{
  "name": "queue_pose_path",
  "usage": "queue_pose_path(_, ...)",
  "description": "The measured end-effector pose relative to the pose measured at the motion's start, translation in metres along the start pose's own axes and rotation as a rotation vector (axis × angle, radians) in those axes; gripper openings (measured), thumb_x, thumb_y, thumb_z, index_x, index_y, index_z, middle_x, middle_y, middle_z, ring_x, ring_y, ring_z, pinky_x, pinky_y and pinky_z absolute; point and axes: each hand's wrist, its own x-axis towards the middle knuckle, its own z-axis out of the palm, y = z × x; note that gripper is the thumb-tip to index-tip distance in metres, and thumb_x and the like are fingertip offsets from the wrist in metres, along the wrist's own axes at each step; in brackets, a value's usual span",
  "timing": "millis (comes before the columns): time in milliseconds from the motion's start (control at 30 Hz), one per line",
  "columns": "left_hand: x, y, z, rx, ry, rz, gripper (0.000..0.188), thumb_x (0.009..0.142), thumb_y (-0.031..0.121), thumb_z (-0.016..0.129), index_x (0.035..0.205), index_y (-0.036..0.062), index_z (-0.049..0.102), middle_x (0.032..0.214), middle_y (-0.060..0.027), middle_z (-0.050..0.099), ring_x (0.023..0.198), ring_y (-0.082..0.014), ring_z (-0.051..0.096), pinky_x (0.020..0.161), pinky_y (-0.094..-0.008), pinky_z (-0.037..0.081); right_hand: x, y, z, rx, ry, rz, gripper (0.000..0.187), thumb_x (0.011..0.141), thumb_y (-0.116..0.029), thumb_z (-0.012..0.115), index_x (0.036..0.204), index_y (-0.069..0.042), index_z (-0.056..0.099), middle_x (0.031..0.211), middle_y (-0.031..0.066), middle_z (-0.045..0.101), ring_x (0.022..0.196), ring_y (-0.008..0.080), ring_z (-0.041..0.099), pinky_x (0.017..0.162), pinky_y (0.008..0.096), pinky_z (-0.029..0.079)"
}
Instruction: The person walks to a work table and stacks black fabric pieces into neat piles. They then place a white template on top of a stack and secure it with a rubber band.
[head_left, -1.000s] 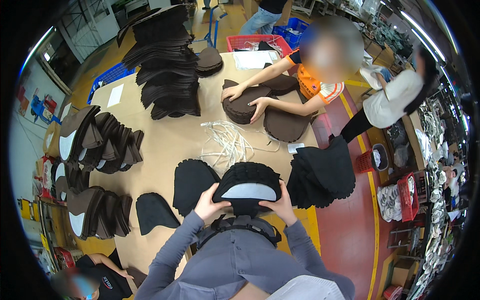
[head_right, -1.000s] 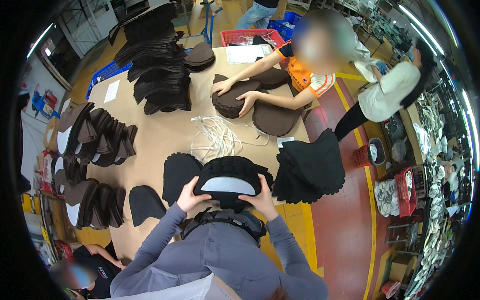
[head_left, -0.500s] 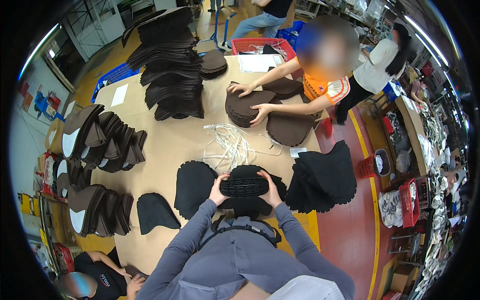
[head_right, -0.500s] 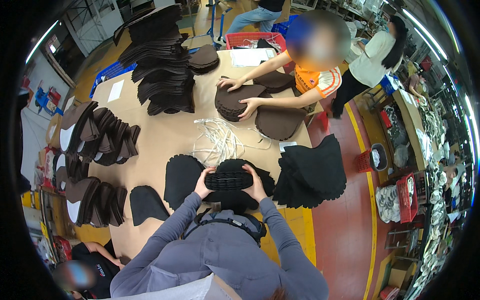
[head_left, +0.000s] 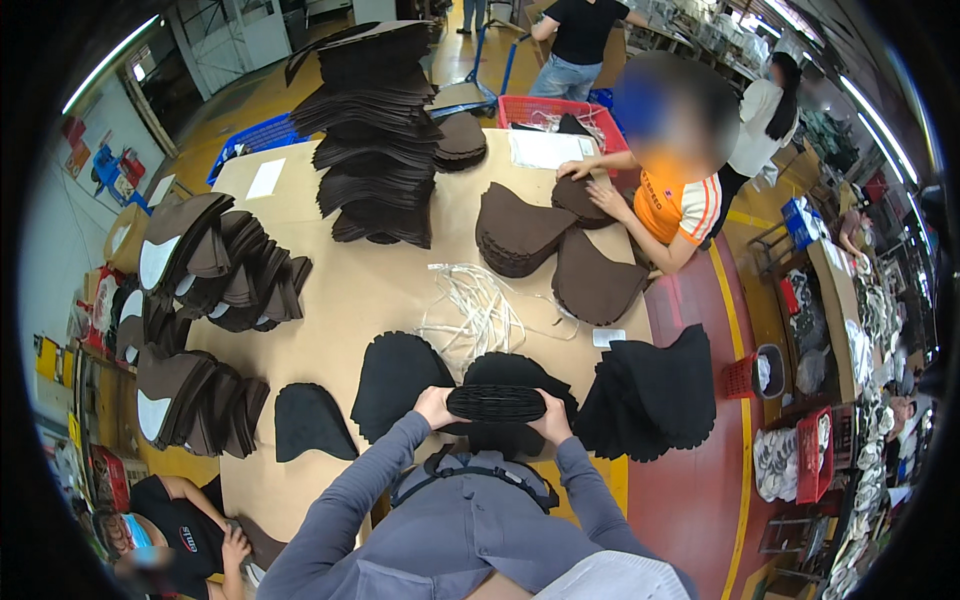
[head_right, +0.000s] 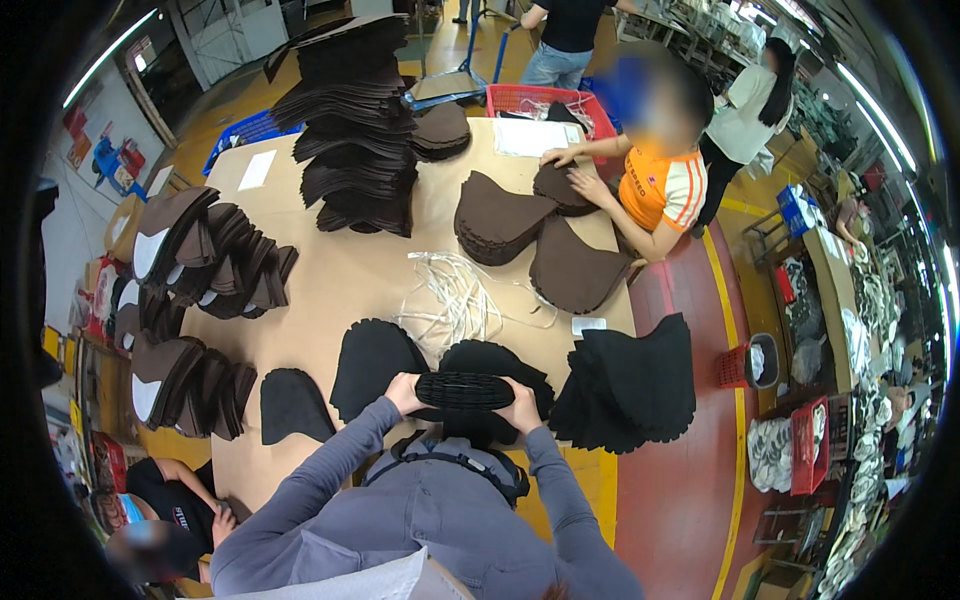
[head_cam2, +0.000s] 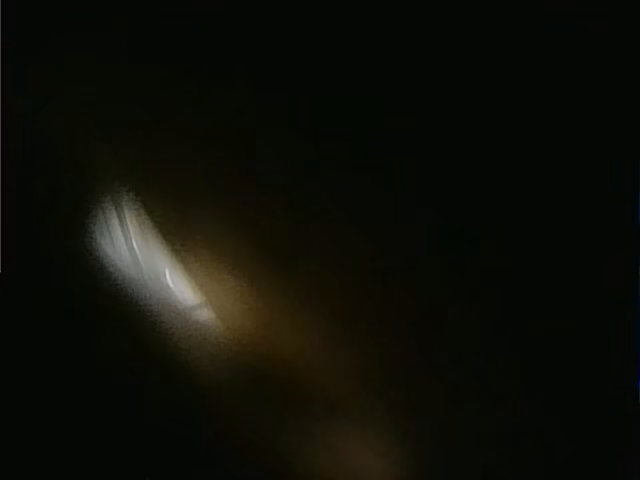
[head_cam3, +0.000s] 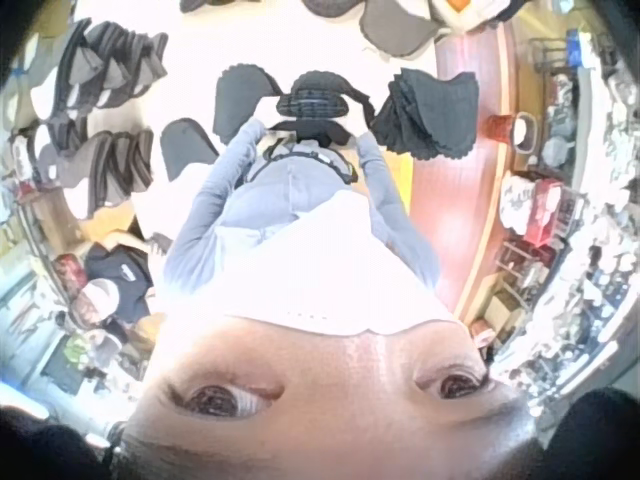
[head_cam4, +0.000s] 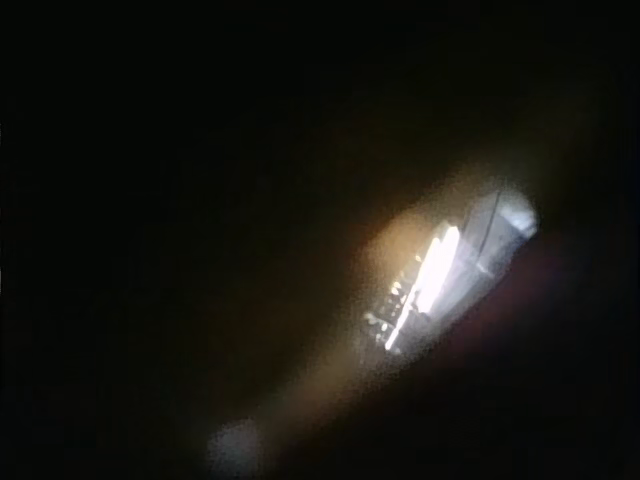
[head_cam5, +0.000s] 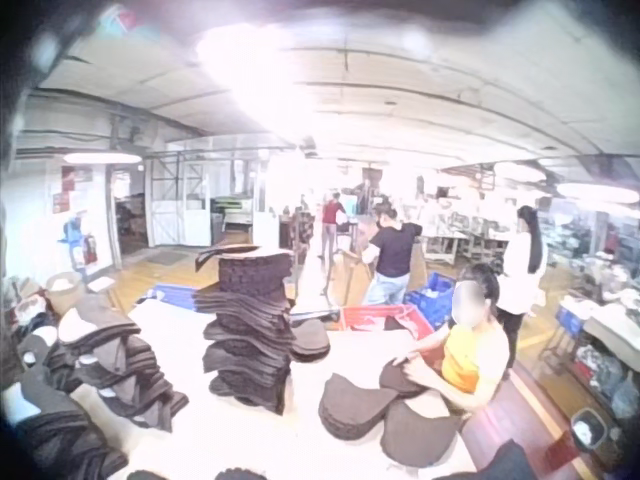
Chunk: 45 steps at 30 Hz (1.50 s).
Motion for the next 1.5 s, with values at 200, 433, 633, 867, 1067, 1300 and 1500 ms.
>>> queue_pose_path(200,-0.03,0.025,-0.05,-0.637,-0.502,0.079,0.051,0.072,0.028,0.081,0.112,-0.0001,0.066,0.121,-0.0087,0.063,0.105,-0.0177,0.061,0.093,-0.0299,0.045,-0.001,-0.006,-0.006,0.869,-0.034,0.49,0.079,0.054,0.005,0.081,0.126,0.0,0.049,0.113,0.009,0.061,0.106,0.0227,0.057,0.097,0.0354,0.044)
queue_pose_path(433,-0.044,0.07,-0.038,-1.16,-0.769,-0.264,0.09,0.076,0.008,0.071,0.148,0.014,0.018,0.143,-0.0121,0.036,0.106,-0.0224,0.057,0.078,-0.0304,0.053,0.039,0.028,-0.001,1.152,-0.195,0.488,0.084,0.044,0.01,0.064,0.126,0.0,0.052,0.118,0.0101,0.062,0.109,0.0253,0.06,0.082,0.0377,0.054)
queue_pose_path(633,-0.042,0.084,-0.032,-1.007,-0.705,-0.398,0.108,0.074,0.007,0.075,0.152,0.0183,0.001,0.139,-0.0132,0.04,0.108,-0.0157,0.051,0.09,-0.0292,0.045,0.06,0.036,0.01,1.063,-0.23,0.524,0.051,0.073,-0.001,0.06,0.123,-0.002,0.054,0.109,0.0091,0.064,0.101,0.0213,0.062,0.085,0.0318,0.051)
queue_pose_path(867,-0.031,0.069,-0.001,-0.751,-0.547,-0.403,0.131,0.067,0.014,0.084,0.147,0.006,-0.02,0.146,-0.0216,0.03,0.131,-0.0244,0.037,0.108,-0.031,0.029,0.066,0.066,0.037,1.041,-0.218,0.602,0.038,0.088,-0.014,0.052,0.125,-0.004,0.054,0.109,0.008,0.064,0.1,0.0194,0.062,0.087,0.0299,0.049)
queue_pose_path(1067,-0.025,0.073,0.003,-0.901,-0.356,-0.349,0.117,0.068,0.009,0.08,0.15,0.0016,-0.003,0.145,-0.0184,0.035,0.131,-0.0215,0.038,0.107,-0.03,0.03,0.072,0.078,0.047,1.018,-0.142,0.538,0.035,0.097,-0.027,0.051,0.123,-0.004,0.054,0.115,0.0079,0.062,0.104,0.0184,0.059,0.088,0.0305,0.049)
queue_pose_path(1300,-0.019,0.064,0.018,-1.201,-0.102,-0.456,0.062,0.074,0.008,0.075,0.13,0.0053,0.047,0.118,-0.0051,0.058,0.107,-0.015,0.055,0.093,-0.0287,0.043,0.043,-0.036,0.03,0.328,0.302,0.39,0.042,0.095,-0.019,0.052,0.133,-0.003,0.043,0.122,0.0144,0.056,0.101,0.0199,0.057,0.087,0.0317,0.048)
queue_pose_path(1500,-0.027,0.061,0.024,-1.248,-0.034,-0.435,0.055,0.077,0.007,0.072,0.127,0.0064,0.05,0.114,-0.0041,0.06,0.103,-0.0148,0.057,0.087,-0.0291,0.048,0.03,-0.114,0.014,0.799,0.275,0.569,0.047,0.101,-0.032,0.043,0.14,-0.008,0.033,0.125,0.0118,0.052,0.104,0.0195,0.057,0.089,0.0349,0.046)
